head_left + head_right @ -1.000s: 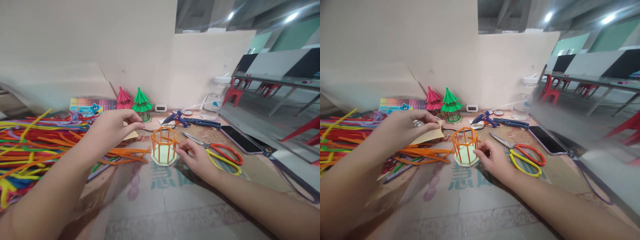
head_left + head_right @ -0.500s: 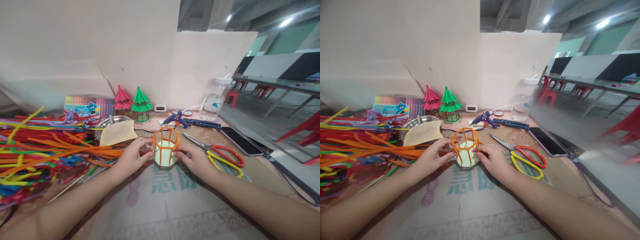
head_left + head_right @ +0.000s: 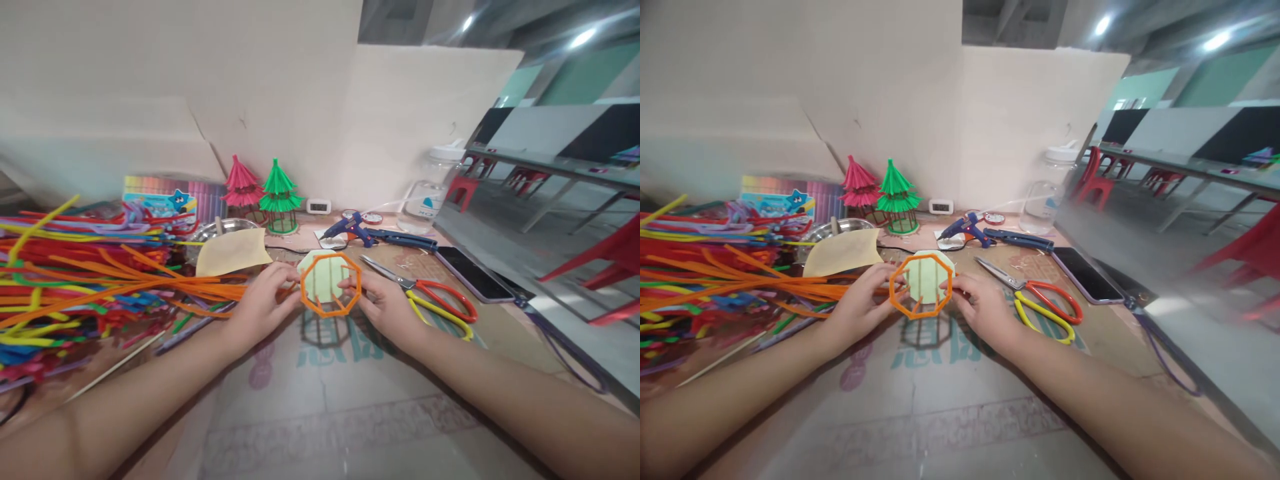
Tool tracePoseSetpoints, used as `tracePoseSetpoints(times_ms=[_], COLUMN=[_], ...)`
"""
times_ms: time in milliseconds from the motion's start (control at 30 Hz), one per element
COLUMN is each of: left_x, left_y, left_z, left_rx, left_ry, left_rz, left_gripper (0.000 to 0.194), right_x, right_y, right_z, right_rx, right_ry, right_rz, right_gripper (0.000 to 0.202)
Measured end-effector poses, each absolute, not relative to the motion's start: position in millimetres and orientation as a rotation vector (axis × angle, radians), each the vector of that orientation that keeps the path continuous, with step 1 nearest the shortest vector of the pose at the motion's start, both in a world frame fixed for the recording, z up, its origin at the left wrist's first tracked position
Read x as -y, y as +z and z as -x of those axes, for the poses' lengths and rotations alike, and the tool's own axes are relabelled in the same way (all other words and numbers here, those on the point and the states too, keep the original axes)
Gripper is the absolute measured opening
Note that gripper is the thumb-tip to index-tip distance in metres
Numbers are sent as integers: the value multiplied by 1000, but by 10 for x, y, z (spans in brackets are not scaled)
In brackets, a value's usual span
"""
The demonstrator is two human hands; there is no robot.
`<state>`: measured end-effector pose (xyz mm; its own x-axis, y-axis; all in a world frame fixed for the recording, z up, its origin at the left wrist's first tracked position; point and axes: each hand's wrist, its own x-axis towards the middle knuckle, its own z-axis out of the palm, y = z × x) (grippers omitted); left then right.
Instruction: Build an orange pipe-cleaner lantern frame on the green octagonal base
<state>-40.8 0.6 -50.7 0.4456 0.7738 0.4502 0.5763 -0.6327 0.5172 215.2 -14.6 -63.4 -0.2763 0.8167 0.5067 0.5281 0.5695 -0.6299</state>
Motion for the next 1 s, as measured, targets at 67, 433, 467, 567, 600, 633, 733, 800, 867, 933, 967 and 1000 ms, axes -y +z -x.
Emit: tracePoseSetpoints(times_ms=[67,433,467,567,600,633,733,800,867,933,967,1000], left_x=[-6,6,6,1,-3,-7,-20,-26,-31,-36,-38,-40], left_y=[-496,-514,-520,-552,-566,-579,-604,-610,-613,-615,-615,-613], left_z=[409,411,403,385,383,383,389,393,396,398,398,399], left_rx=[-1172,-1156,-1148,-1128,-1111,-1090,-1054,-1068,-1096,-1110,-1104,-1093], left_ry=[969,1030,1031,1007,1007,1012,1019,1020,1031,1030,1025,1017], left_rz=[-2433,-2376,-2337,-2156,-2092,-2038,-1947,-1907,-1865,-1839,-1834,-1831], left_gripper=[14,16,17,22,24,25,24,21,20,20,20,21], right_x=[146,138,135,132,135,140,167,191,207,209,203,194], right_y=[-635,-667,-669,-665,-659,-651,-613,-589,-581,-594,-608,-622], right_z=[-2150,-2150,-2148,-2144,-2143,-2141,-2126,-2112,-2101,-2098,-2099,-2101], right_rx=[1958,1979,1982,1997,2004,2008,2005,1960,1890,1834,1816,1800], right_ry=[433,420,425,427,422,418,447,514,578,605,607,607], right_rz=[1069,1065,1067,1057,1053,1051,1063,1083,1101,1096,1089,1081], right_gripper=[17,18,18,18,18,17,15,12,8,8,8,8])
